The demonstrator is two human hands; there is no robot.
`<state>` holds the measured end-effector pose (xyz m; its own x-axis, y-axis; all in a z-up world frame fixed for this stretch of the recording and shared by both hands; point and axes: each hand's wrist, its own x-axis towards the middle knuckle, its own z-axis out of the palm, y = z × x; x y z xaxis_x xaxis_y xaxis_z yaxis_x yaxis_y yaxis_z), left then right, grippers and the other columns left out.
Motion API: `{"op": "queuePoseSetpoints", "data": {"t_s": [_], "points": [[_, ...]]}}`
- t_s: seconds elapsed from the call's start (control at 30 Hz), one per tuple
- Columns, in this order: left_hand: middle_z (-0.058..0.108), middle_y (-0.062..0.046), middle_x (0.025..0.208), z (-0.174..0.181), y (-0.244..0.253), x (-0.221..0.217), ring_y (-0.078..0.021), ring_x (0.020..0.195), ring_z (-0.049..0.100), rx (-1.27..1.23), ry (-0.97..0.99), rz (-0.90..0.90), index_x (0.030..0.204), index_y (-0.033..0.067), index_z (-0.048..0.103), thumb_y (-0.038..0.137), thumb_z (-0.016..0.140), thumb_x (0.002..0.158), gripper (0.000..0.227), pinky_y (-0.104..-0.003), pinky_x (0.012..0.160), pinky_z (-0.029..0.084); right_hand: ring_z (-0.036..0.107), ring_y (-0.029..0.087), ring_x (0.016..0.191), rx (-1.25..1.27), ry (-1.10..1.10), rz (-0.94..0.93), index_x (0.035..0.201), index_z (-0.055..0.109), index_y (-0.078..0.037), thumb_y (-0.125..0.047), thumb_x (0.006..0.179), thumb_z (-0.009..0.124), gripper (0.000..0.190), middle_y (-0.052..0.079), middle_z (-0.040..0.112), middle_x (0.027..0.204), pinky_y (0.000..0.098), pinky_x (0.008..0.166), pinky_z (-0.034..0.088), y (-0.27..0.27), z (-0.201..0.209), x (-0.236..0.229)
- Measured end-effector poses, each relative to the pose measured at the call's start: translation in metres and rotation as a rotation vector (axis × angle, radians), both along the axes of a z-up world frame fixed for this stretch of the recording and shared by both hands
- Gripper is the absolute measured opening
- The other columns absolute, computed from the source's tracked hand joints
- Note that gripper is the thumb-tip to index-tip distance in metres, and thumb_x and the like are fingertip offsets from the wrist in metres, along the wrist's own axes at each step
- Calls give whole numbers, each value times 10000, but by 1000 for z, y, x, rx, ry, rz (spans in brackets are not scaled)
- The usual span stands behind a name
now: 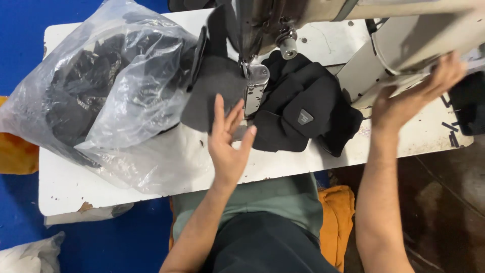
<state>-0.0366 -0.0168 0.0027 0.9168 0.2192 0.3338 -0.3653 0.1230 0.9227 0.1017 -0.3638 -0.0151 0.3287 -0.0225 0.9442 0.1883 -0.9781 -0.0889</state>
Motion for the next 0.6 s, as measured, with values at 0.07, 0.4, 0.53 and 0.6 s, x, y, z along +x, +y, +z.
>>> {"op": "queuePoseSetpoints", "data": {"t_s": [0.07, 0.4, 0.53, 0.6], "points": [[588, -245, 1471, -3, -8, -6, -248, 1339, 606, 43, -25, -2, 1656, -9, 165, -87, 699, 931, 904, -350, 1134, 500, 265, 424, 1511, 33, 6, 30, 1635, 218, -199, -23, 890, 913, 1034, 121, 305, 1639, 588, 1334, 256, -4, -3, -2], [546, -265, 1463, -16, -40, -6, -364, 1366, 582, 350, -75, 46, 1656, -5, 47, 30, 792, 883, 1074, -411, 1130, 479, 265, 373, 1516, -6, 178, 88, 1633, 123, -140, -60, 964, 772, 936, 174, 175, 1604, 540, 1318, 359, -11, 30, -16], [500, -281, 1506, -14, -49, 3, -390, 1391, 541, 412, -76, 79, 1658, 0, 37, 27, 778, 904, 1058, -439, 1159, 451, 345, 357, 1490, 69, 237, 85, 1630, 120, -72, 161, 726, 509, 1012, 162, 254, 1561, 518, 1283, 365, -19, 20, -14], [501, -279, 1511, -13, -52, 9, -392, 1397, 539, 412, -54, 109, 1665, 15, 47, 30, 760, 922, 1030, -445, 1171, 446, 363, 344, 1487, 57, 276, 85, 1639, 102, -59, 168, 763, 528, 1001, 184, 258, 1553, 494, 1272, 388, -21, 24, -20]]}}
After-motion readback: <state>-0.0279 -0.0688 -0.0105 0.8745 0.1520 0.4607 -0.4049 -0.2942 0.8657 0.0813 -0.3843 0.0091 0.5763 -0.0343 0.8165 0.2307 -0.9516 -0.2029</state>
